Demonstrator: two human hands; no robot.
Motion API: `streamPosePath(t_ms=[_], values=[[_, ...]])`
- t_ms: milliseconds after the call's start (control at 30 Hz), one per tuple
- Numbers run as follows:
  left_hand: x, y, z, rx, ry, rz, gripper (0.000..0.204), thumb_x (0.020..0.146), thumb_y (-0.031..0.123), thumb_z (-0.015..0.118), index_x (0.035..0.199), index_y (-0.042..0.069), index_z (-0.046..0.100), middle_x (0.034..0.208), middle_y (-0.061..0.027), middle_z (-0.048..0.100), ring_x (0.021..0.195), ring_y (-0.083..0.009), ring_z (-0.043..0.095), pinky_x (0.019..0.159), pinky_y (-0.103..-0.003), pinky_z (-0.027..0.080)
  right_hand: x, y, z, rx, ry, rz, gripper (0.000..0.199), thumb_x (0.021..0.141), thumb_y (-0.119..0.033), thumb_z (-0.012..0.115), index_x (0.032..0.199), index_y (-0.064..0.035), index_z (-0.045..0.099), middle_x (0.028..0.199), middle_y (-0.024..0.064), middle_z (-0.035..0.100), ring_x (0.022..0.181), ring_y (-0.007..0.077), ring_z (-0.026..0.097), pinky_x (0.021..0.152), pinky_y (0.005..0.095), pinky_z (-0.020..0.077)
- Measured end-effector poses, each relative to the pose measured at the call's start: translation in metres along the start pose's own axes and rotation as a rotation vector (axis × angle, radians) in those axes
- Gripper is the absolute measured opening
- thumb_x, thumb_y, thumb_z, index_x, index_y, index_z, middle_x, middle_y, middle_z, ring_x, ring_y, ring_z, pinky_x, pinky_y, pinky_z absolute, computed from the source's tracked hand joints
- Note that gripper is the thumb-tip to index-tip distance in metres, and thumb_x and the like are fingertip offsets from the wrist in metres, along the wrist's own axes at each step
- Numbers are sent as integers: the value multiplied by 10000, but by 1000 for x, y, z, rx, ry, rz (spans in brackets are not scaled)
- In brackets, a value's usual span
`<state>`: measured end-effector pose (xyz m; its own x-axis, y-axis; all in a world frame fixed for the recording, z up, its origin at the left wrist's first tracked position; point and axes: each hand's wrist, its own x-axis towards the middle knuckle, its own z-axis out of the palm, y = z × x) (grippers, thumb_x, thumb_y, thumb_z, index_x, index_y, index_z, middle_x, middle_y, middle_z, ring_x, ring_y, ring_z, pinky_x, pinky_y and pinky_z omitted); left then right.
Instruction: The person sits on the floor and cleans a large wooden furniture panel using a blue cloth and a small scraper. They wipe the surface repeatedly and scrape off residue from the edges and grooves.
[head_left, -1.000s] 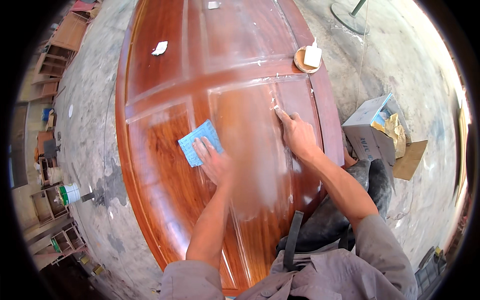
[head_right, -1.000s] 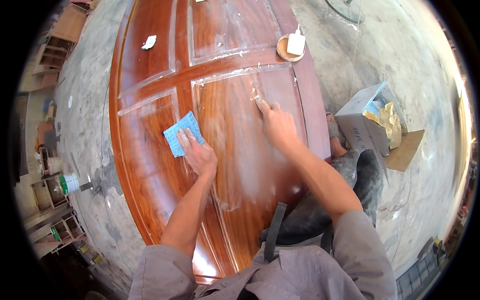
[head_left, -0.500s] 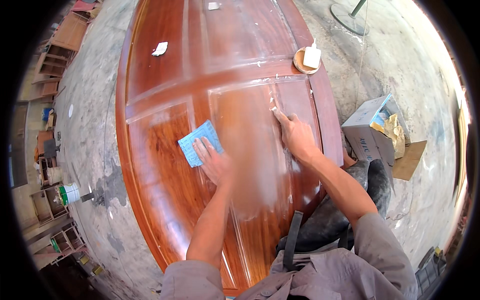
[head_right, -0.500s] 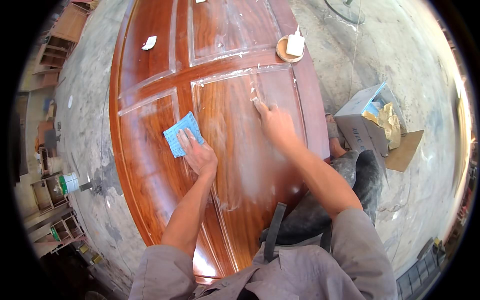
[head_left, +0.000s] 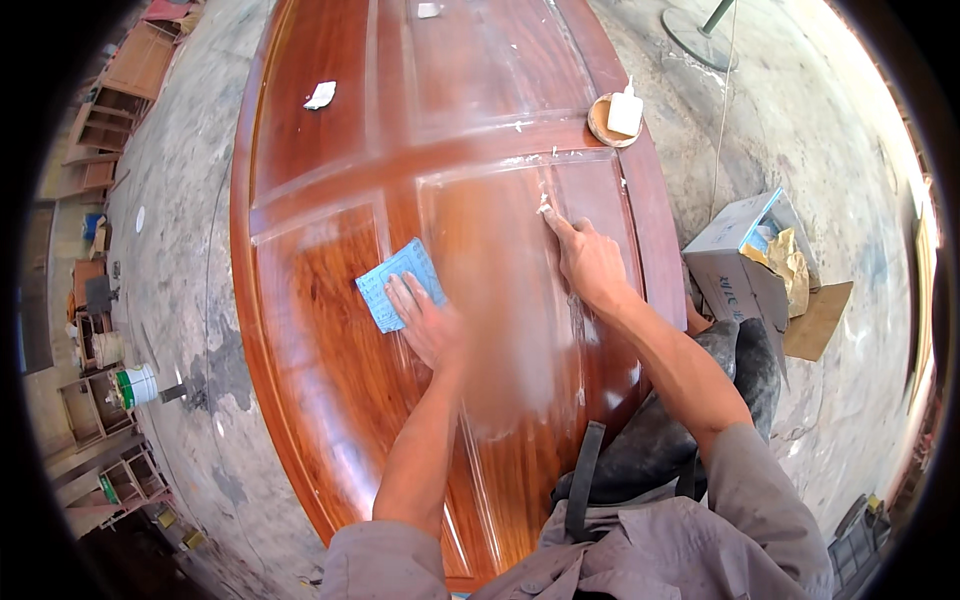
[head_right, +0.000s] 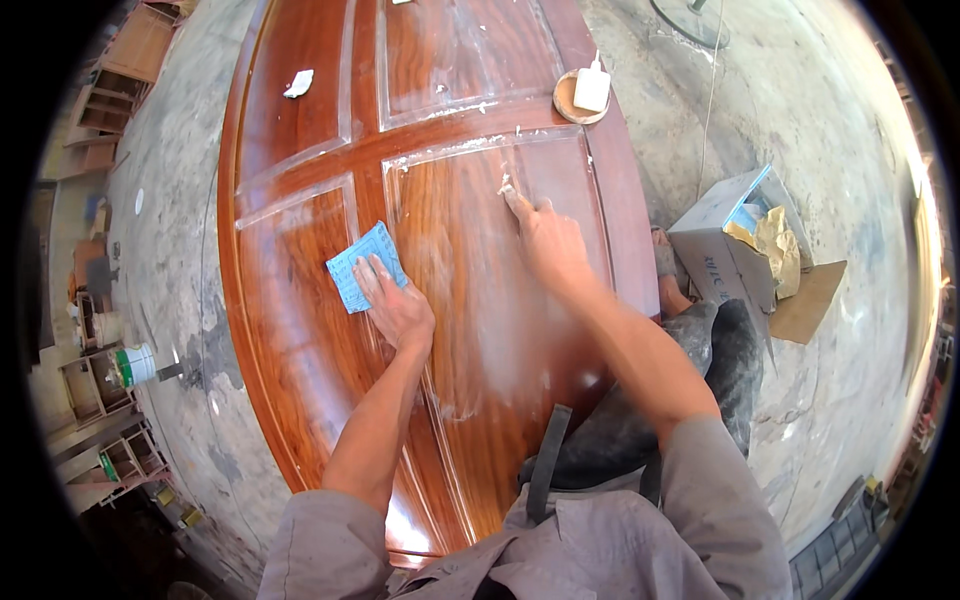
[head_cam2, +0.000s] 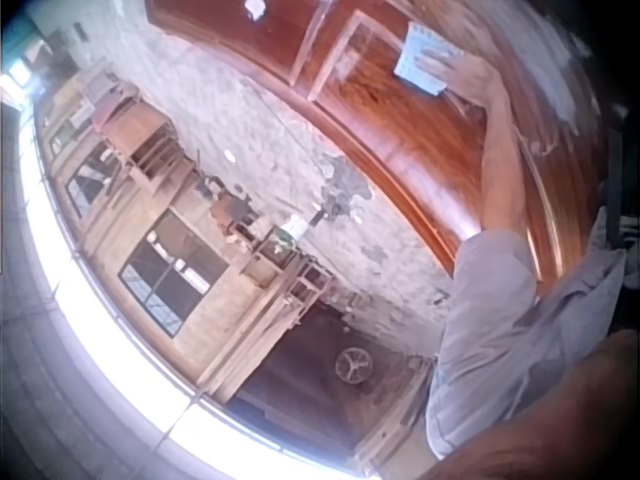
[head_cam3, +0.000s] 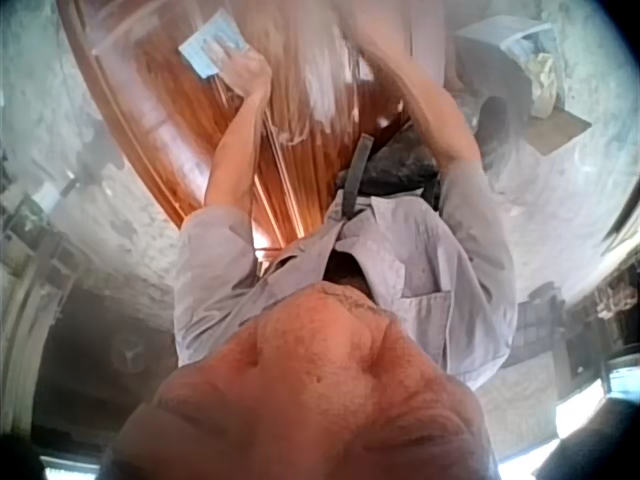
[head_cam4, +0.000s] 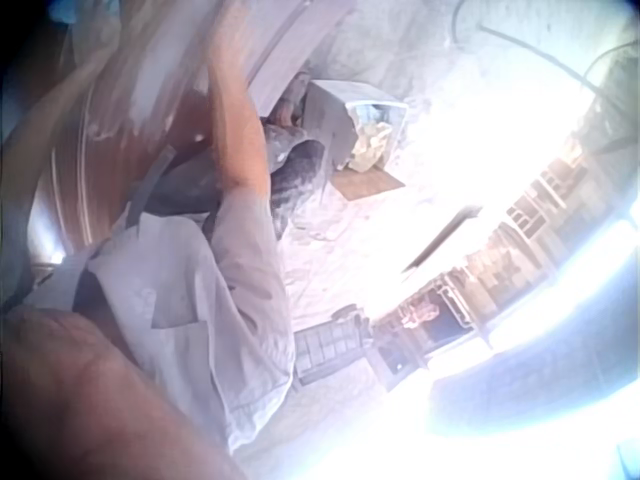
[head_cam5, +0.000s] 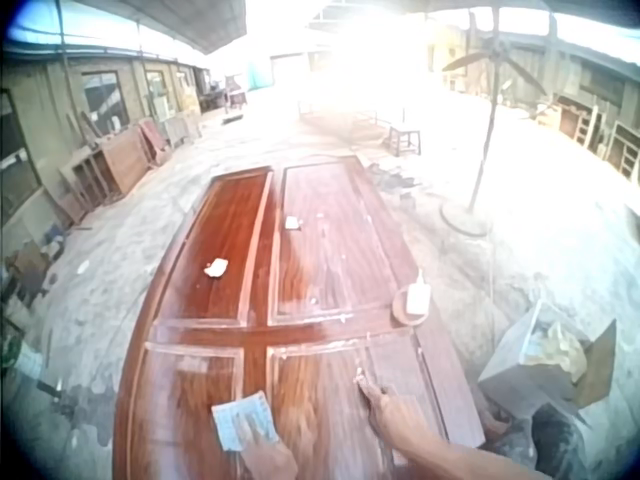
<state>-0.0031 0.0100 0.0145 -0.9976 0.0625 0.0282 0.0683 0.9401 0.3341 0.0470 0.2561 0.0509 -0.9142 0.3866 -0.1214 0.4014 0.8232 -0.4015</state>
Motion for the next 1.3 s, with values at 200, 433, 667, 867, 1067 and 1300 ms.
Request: streamPosePath(t_ms=[200, 433, 667, 867, 1067, 1300], values=[[1, -6, -6, 13, -8, -15, 738, 978, 82, 622, 1647, 8, 318, 1746, -181, 253, 1623, -359, 215, 1244, -504, 356, -14, -4, 7, 13, -6, -13, 498, 983, -62, 554, 1452, -215, 624, 1049, 241, 685, 810, 473, 707, 746, 562, 583], [-1, 0, 2, 32, 8, 2, 742, 983, 91, 622, 1651, 14, 310, 1748, -174, 250, 1628, -355, 203, 1230, -510, 369, 25, 0, 3, -10, 48, -12, 533, 990, -74, 533, 1493, -234, 604, 1041, 235, 687, 809, 457, 717, 755, 558, 587], [0, -2, 0, 48, -1, 1, 755, 977, 89, 612, 1659, 20, 295, 1753, -172, 238, 1631, -353, 195, 1233, -512, 363, 36, -9, -2, -21, 38, 9, 538, 994, -76, 522, 1497, -250, 603, 1017, 224, 681, 836, 450, 719, 766, 545, 583], [1, -5, -4, 42, -37, -38, 761, 978, 98, 615, 1663, 24, 291, 1763, -155, 217, 1636, -340, 183, 1234, -503, 361, 25, -6, 7, -13, 28, 0, 543, 993, -55, 515, 1487, -258, 615, 1007, 220, 678, 823, 446, 714, 759, 546, 583], [0, 2, -8, 37, -52, -54, 751, 985, 100, 601, 1665, 25, 290, 1763, -152, 222, 1638, -336, 183, 1237, -495, 360, 34, -5, 5, -20, 46, -12, 531, 994, -75, 542, 1487, -257, 618, 994, 224, 676, 815, 448, 708, 764, 543, 587], [-1, 0, 0, 55, -9, 5, 738, 982, 88, 597, 1656, 11, 306, 1757, -170, 229, 1632, -344, 197, 1246, -487, 354, 42, 0, 1, -11, 83, 11, 528, 1006, -73, 534, 1496, -253, 612, 967, 230, 665, 806, 454, 704, 745, 551, 579]])
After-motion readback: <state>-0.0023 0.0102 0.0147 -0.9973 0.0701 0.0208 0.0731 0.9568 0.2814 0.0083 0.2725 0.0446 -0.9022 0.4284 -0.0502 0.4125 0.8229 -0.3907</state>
